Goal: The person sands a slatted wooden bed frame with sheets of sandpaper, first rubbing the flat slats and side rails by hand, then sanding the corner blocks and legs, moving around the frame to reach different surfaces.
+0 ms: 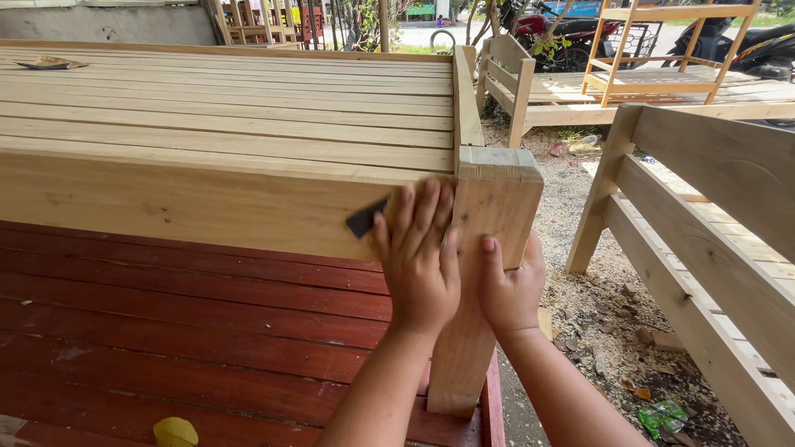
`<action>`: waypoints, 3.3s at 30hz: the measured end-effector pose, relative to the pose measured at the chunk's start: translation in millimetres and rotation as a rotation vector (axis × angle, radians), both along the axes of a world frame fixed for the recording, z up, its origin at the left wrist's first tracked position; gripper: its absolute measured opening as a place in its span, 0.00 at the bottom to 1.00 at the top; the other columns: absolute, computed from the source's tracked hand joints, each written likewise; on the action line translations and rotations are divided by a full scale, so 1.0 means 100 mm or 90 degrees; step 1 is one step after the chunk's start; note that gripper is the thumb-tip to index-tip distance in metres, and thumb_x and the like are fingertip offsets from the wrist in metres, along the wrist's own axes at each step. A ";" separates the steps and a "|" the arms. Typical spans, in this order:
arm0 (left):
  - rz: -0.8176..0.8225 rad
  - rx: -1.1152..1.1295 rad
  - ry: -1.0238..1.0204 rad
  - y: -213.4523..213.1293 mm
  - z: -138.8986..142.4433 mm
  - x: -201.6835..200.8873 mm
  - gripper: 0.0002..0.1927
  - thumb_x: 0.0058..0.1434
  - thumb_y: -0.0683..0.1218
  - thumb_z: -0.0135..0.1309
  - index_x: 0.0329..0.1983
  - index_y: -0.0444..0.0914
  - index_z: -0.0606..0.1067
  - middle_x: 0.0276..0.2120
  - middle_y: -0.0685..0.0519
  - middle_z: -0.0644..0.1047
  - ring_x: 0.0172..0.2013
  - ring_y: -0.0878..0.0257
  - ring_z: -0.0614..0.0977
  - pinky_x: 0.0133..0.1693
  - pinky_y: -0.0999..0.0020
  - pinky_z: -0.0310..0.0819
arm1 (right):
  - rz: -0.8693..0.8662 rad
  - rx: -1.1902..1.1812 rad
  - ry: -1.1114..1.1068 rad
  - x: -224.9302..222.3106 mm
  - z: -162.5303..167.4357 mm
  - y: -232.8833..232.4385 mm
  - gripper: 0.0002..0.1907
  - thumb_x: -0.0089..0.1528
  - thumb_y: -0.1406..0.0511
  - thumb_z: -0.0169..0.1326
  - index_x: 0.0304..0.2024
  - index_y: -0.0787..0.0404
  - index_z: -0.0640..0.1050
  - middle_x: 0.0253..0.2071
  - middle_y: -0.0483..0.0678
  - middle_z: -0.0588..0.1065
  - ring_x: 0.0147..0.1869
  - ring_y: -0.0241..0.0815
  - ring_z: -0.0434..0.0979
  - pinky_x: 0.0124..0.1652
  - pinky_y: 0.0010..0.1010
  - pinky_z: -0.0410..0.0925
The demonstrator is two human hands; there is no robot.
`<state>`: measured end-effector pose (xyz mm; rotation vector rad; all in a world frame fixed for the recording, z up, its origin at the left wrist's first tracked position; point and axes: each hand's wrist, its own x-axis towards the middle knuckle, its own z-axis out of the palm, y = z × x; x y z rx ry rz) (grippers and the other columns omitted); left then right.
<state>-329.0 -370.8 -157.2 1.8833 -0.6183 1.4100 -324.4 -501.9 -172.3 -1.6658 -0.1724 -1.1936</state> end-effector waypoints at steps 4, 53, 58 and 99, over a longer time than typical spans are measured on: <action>0.039 -0.036 0.025 -0.08 -0.10 -0.17 0.23 0.73 0.48 0.41 0.69 0.42 0.71 0.70 0.51 0.70 0.74 0.51 0.62 0.72 0.41 0.36 | -0.021 -0.029 -0.020 -0.01 0.01 0.01 0.23 0.68 0.53 0.54 0.54 0.66 0.75 0.47 0.54 0.78 0.49 0.47 0.79 0.49 0.34 0.71; -0.007 0.125 0.032 -0.20 -0.39 -0.09 0.29 0.72 0.49 0.42 0.76 0.41 0.61 0.76 0.43 0.58 0.74 0.38 0.59 0.70 0.38 0.46 | 0.371 0.084 0.035 0.09 -0.12 -0.19 0.36 0.72 0.46 0.28 0.73 0.65 0.55 0.70 0.57 0.63 0.72 0.47 0.62 0.69 0.36 0.57; 0.045 0.215 -0.006 -0.13 -0.72 0.05 0.28 0.73 0.55 0.44 0.76 0.49 0.62 0.76 0.48 0.58 0.74 0.41 0.59 0.71 0.42 0.47 | 0.404 0.060 0.175 0.08 -0.11 -0.30 0.39 0.69 0.44 0.26 0.74 0.60 0.53 0.69 0.56 0.65 0.73 0.46 0.63 0.68 0.36 0.58; 0.191 0.432 -0.202 -0.26 -0.78 -0.30 0.26 0.77 0.57 0.35 0.77 0.51 0.61 0.77 0.61 0.57 0.76 0.63 0.53 0.73 0.52 0.32 | 0.660 0.387 0.376 -0.35 -0.01 -0.43 0.41 0.67 0.42 0.27 0.73 0.60 0.60 0.73 0.51 0.65 0.75 0.47 0.62 0.72 0.39 0.52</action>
